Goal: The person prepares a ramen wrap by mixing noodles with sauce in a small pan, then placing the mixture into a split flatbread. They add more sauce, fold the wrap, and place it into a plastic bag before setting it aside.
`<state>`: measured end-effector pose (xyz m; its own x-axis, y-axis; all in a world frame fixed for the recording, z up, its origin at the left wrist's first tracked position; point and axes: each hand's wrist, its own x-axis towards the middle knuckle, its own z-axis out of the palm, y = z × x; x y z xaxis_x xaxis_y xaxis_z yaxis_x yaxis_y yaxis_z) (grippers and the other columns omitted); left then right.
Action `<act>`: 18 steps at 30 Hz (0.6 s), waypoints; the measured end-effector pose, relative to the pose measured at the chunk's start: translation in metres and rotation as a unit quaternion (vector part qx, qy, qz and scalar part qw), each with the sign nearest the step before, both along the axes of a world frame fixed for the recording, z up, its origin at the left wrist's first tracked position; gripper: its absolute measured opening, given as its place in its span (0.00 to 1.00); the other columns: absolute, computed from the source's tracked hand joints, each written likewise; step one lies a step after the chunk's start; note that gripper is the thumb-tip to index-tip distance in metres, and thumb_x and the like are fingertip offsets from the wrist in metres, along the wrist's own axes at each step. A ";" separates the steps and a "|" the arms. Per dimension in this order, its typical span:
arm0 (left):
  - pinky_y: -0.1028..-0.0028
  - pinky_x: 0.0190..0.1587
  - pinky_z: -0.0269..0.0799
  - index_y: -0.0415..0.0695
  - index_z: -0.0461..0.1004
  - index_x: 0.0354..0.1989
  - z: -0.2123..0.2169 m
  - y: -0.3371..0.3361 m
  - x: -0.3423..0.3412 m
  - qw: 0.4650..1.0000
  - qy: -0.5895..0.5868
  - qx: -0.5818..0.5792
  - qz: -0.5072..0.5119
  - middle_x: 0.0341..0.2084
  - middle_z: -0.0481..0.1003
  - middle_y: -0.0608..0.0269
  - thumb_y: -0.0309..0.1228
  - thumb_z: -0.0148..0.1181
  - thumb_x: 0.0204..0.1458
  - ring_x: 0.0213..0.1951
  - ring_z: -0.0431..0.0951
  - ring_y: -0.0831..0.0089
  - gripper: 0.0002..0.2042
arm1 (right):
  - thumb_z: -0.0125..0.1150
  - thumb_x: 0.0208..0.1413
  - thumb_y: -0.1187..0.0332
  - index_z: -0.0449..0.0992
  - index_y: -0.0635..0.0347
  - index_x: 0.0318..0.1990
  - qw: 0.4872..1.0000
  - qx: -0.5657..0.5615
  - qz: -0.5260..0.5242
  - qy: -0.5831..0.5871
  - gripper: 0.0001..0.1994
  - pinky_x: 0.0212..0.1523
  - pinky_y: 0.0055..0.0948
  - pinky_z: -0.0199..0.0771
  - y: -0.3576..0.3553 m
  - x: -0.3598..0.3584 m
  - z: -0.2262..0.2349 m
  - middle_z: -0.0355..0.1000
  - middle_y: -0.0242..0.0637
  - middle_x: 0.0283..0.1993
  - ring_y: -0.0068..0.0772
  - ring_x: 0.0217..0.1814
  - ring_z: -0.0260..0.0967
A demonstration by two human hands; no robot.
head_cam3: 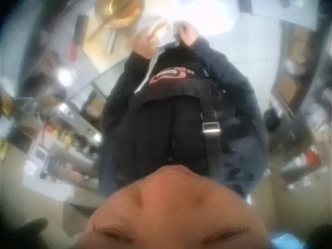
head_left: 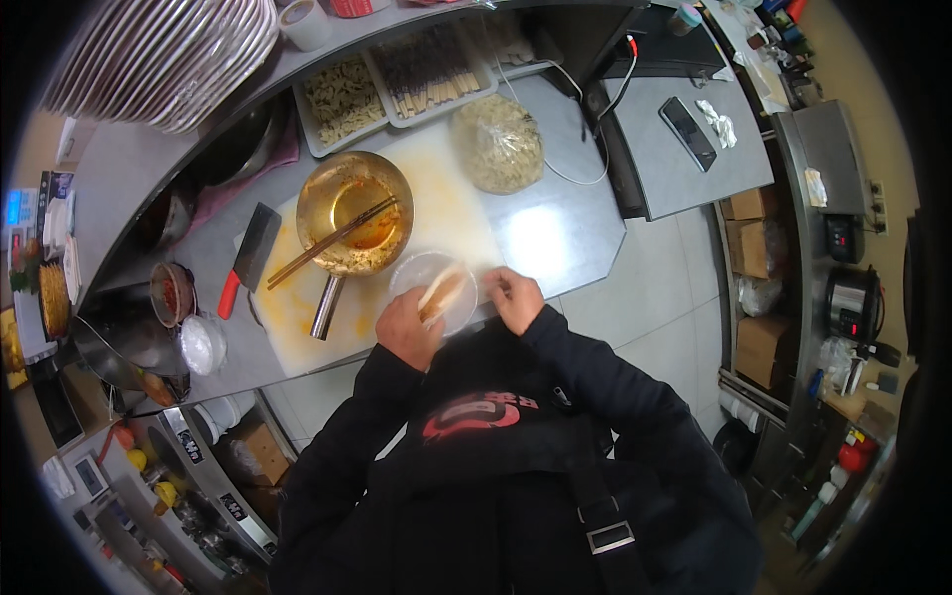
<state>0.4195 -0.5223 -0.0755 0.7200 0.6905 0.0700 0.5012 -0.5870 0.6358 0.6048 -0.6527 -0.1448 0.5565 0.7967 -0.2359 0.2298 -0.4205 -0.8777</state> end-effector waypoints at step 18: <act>0.63 0.44 0.78 0.37 0.75 0.47 -0.009 -0.005 -0.013 0.998 -0.050 -0.002 0.031 0.38 0.79 0.49 0.21 0.69 0.40 0.40 0.82 0.52 0.22 | 0.63 0.58 0.72 0.82 0.67 0.41 0.997 0.016 -0.020 0.074 0.08 0.38 0.24 0.75 0.046 0.011 0.018 0.81 0.38 0.33 0.21 0.33 0.74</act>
<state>0.4070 -0.5268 -0.0849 0.6658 0.7334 0.1375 0.4695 -0.5550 0.6867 0.6156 -0.6067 -0.1265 0.5492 0.7830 -0.2921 0.0808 -0.3976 -0.9140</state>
